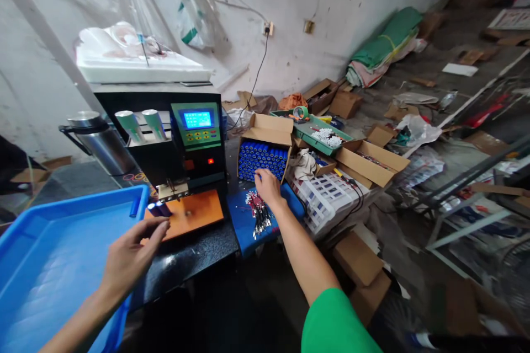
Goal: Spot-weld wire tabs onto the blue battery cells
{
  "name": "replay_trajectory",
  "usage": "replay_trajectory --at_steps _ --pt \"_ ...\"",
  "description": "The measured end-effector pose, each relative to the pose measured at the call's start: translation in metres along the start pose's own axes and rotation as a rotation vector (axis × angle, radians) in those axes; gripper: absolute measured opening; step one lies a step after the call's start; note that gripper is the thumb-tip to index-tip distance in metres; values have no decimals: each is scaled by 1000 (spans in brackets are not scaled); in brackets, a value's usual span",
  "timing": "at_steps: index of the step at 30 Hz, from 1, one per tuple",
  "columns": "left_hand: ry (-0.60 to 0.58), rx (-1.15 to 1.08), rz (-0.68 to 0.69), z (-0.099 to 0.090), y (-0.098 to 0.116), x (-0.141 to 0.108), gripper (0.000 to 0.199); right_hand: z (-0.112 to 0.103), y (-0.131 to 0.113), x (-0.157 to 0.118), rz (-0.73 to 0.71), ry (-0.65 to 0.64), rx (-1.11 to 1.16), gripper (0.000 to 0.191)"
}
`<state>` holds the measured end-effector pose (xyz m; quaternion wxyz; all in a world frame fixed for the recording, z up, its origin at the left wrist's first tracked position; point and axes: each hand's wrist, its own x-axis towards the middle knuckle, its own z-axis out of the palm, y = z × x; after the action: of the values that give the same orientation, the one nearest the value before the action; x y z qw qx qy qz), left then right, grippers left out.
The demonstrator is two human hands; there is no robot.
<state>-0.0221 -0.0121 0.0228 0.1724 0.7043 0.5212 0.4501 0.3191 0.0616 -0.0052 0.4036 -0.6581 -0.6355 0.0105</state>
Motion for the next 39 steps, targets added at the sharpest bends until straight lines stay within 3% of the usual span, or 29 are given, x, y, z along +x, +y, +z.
replay_trajectory --at_steps 3,5,11,14,20,23,27,29,34,39 --pt "22 -33 -73 -4 1 5 40 14 8 -25 132 -164 -46 22" --pt "6 -44 -76 -3 1 4 40 21 9 -27 203 -219 -96 22" --pt "-83 -18 -51 8 4 -8 38 39 -11 11 312 -441 -230 21" --pt "-100 -5 -33 9 4 -14 38 49 -16 22 367 -493 -246 21" --pt "-120 -5 -47 6 1 -20 37 55 -3 15 405 -330 119 7" --pt "-112 -23 -46 6 2 -19 36 48 0 10 362 -213 261 21" --pt "-110 -62 -51 8 6 -17 37 37 -6 3 349 68 689 30" --pt "-111 -86 -39 11 9 -16 36 33 -13 -1 351 144 835 32" --pt "-140 -188 -11 28 22 -13 32 29 -42 -12 311 234 940 32" --pt "-132 -304 -71 47 42 -6 30 28 -89 -32 305 178 1049 31"
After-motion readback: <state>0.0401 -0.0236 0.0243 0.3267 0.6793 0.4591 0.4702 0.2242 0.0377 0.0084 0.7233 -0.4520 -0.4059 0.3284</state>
